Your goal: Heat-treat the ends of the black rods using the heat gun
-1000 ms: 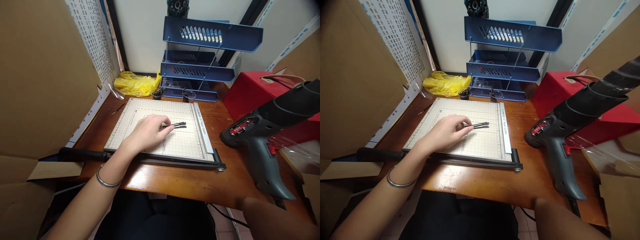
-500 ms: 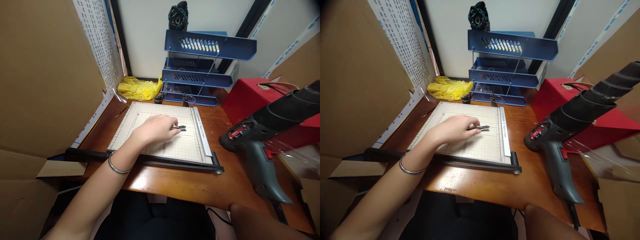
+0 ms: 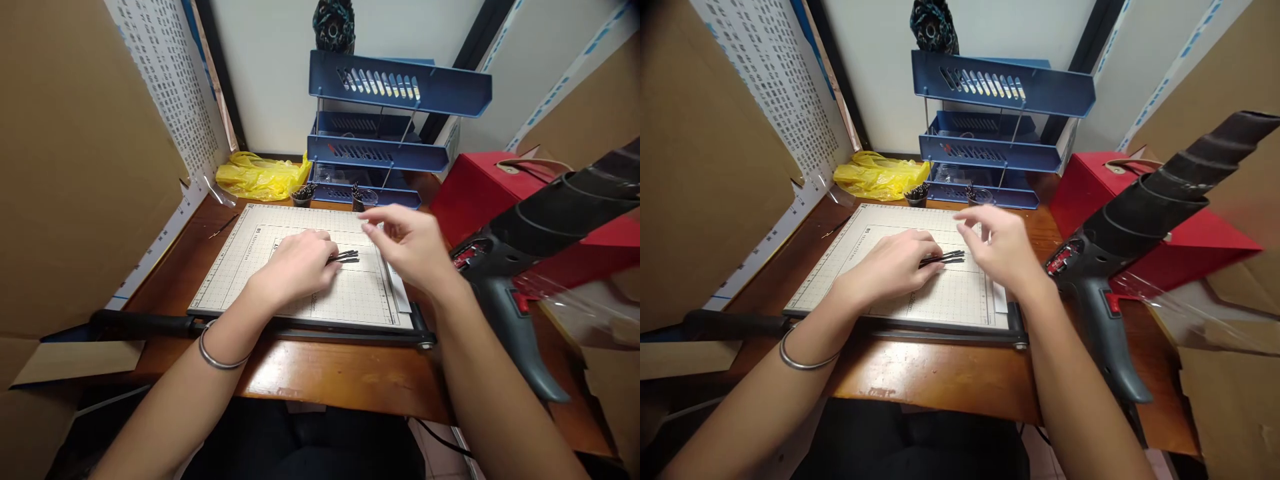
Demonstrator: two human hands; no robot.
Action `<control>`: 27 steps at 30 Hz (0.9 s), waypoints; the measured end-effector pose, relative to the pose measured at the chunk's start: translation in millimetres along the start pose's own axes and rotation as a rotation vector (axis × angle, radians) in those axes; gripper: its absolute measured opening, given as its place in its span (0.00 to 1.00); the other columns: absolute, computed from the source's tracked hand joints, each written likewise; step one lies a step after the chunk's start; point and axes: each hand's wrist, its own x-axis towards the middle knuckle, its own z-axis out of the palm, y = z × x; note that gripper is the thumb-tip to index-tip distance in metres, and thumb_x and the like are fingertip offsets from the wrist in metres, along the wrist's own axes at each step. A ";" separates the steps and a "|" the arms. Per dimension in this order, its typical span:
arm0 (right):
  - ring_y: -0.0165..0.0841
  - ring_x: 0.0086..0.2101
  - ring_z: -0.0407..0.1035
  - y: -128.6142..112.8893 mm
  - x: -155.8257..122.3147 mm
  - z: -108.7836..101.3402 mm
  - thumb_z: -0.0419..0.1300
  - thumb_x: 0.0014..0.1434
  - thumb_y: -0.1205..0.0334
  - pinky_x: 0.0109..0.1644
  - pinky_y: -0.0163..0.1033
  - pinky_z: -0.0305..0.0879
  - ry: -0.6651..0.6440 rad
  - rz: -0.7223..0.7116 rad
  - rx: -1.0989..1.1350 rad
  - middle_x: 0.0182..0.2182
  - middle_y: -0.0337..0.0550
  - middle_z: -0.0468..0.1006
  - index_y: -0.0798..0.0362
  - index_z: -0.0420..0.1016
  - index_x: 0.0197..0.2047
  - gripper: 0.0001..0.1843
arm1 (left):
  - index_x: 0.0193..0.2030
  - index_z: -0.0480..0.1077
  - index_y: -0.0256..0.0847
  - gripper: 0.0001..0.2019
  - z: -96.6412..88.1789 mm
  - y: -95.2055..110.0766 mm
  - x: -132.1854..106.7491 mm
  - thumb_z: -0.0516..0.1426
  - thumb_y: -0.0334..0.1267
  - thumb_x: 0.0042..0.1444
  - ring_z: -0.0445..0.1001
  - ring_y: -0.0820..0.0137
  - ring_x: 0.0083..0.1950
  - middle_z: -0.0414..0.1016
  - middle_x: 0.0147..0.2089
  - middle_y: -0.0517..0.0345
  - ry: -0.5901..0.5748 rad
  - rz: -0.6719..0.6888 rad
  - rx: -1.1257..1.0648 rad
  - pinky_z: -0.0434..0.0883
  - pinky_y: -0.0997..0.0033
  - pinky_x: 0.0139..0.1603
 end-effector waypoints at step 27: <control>0.33 0.34 0.70 31.7 -19.7 3.8 0.63 0.61 0.62 0.42 0.41 0.63 -0.197 0.103 -0.036 0.33 0.43 0.77 0.48 0.88 0.40 0.10 | 0.52 0.77 0.39 0.12 24.1 13.9 -8.9 0.53 0.36 0.71 0.75 0.57 0.51 0.80 0.52 0.51 0.125 0.067 0.178 0.68 0.61 0.39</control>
